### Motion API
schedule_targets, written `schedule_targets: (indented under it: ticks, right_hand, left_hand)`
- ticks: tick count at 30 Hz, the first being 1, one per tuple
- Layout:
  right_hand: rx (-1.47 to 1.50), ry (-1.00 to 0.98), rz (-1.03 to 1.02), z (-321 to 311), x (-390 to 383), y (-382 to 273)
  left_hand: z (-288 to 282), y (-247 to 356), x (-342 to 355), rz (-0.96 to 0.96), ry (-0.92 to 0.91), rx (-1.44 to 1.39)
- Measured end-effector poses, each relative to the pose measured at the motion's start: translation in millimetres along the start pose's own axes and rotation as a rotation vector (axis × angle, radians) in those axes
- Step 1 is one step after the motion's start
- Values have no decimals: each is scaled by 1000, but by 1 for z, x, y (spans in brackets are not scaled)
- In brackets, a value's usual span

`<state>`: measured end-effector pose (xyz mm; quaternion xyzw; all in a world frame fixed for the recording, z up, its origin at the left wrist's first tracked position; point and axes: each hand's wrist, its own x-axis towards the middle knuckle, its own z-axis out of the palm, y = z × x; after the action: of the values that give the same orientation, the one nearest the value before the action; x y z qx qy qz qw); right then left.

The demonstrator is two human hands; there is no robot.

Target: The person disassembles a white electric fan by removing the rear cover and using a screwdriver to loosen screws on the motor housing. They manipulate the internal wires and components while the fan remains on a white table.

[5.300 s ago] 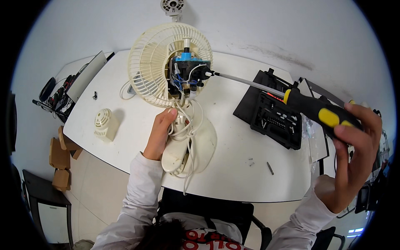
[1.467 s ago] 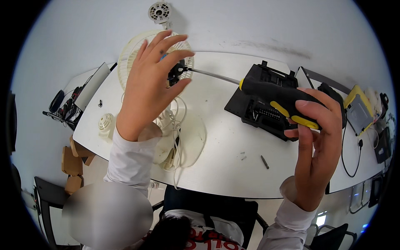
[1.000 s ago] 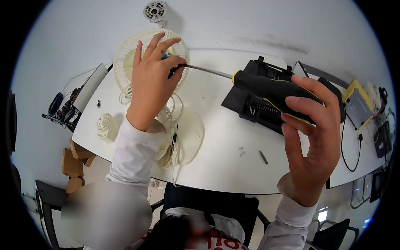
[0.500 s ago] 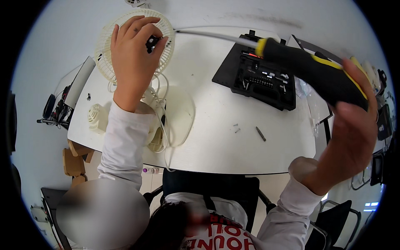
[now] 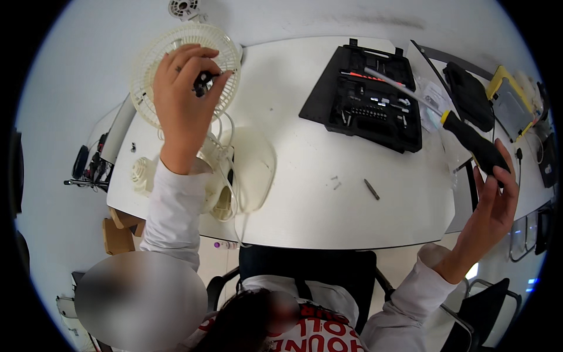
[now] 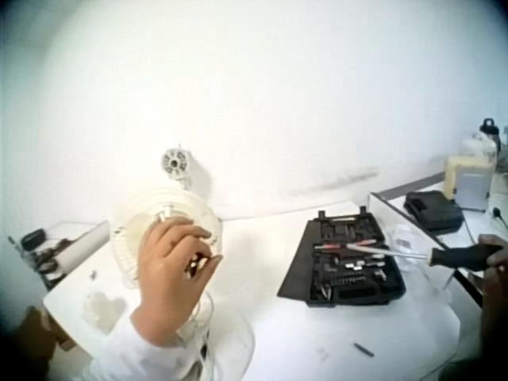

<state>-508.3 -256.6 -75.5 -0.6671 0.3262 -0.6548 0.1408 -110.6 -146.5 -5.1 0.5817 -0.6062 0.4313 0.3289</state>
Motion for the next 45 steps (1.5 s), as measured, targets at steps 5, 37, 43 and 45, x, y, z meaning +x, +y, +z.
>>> schedule_targets:
  ticks: [5, 37, 43, 45]
  right_hand:
    - [95, -87, 63, 11, -16, 14]
    - [242, 126, 589, 37, -106, 53]
    - [298, 143, 637, 33, -105, 57]
    - [319, 129, 629, 32, -105, 57]
  left_hand:
    - [-4, -1, -6, -29, 35, -44]
    - [99, 124, -79, 8, -851, -447]
    - [102, 126, -77, 100, -943, -379]
    - [92, 126, -67, 213, -974, -227]
